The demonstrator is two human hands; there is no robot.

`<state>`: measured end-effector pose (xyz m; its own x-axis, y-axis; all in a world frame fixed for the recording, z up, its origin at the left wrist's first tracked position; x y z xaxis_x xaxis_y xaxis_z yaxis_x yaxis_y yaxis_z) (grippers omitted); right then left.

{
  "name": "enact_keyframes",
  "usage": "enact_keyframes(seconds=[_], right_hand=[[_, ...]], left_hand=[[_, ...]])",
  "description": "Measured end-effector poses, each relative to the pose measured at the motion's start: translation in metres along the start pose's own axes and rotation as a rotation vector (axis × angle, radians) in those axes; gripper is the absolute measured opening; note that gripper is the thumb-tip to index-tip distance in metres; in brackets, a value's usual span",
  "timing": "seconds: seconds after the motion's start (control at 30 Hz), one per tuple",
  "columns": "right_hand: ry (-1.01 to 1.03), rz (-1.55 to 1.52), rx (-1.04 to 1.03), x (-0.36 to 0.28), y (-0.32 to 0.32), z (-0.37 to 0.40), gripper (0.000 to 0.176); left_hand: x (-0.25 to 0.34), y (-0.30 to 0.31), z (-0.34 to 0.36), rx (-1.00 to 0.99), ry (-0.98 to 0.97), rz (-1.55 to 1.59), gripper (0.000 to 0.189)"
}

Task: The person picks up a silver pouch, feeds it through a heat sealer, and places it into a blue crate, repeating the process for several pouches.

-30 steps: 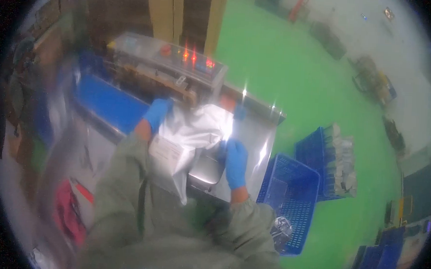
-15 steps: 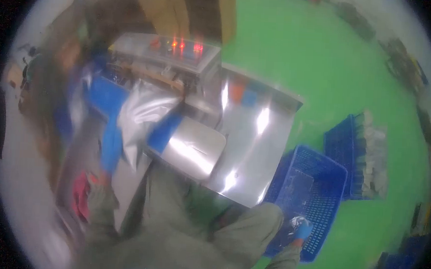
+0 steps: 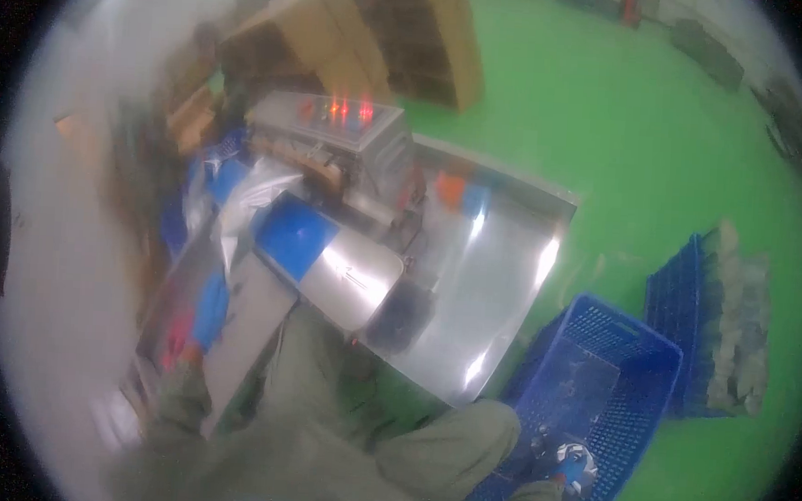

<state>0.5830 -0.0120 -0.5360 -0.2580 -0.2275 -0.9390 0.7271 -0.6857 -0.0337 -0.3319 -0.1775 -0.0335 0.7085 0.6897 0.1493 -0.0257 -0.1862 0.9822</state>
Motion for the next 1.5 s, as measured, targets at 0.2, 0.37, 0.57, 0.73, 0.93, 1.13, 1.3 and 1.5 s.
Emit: enact_keyframes(seconds=[0.2,0.37,0.57,0.73,0.93,1.13,1.3,1.5], right_hand=[[-0.224,0.009,-0.028,-0.107,-0.039,0.016,0.014],[0.596,0.655,0.100,-0.255,-0.122,0.106,0.011],[0.812,0.401,-0.336,-0.458,-0.222,0.255,0.016],[1.099,0.410,-0.648,-0.555,-0.278,0.379,0.024],[1.457,0.630,-0.991,-0.556,-0.334,0.451,0.035],[1.064,0.771,-1.121,-0.495,-0.343,0.459,0.044],[0.661,-0.088,-0.912,-0.483,-0.346,0.449,0.050],[0.420,0.063,-0.852,-0.425,-0.333,0.416,0.032]], left_hand=[[-0.018,-0.017,-0.003,-0.032,-0.030,0.241,0.050],[0.058,0.048,0.010,0.203,-0.113,0.445,0.034],[0.191,0.095,0.032,0.321,-0.581,0.553,0.027],[0.318,0.071,0.059,-0.017,-0.962,0.733,0.049],[0.388,0.009,0.079,-0.346,-0.834,0.846,0.092],[0.362,-0.040,0.072,-0.542,-0.519,1.249,0.054],[0.361,-0.004,0.063,-0.508,-0.533,0.941,0.038],[0.372,-0.008,0.054,-0.279,-0.733,0.885,0.034]])
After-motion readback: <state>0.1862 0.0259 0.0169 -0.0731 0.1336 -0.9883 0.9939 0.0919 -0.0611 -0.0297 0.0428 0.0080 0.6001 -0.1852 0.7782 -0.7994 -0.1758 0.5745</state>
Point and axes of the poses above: each hand's wrist, its own z-axis away from the middle knuckle, its own y-axis out of the back of the hand, x = y × z, the point moved 4 cm from there along -z, towards the middle knuckle, and after that the axes turned 12 degrees about -z, right-handed, at the moved point
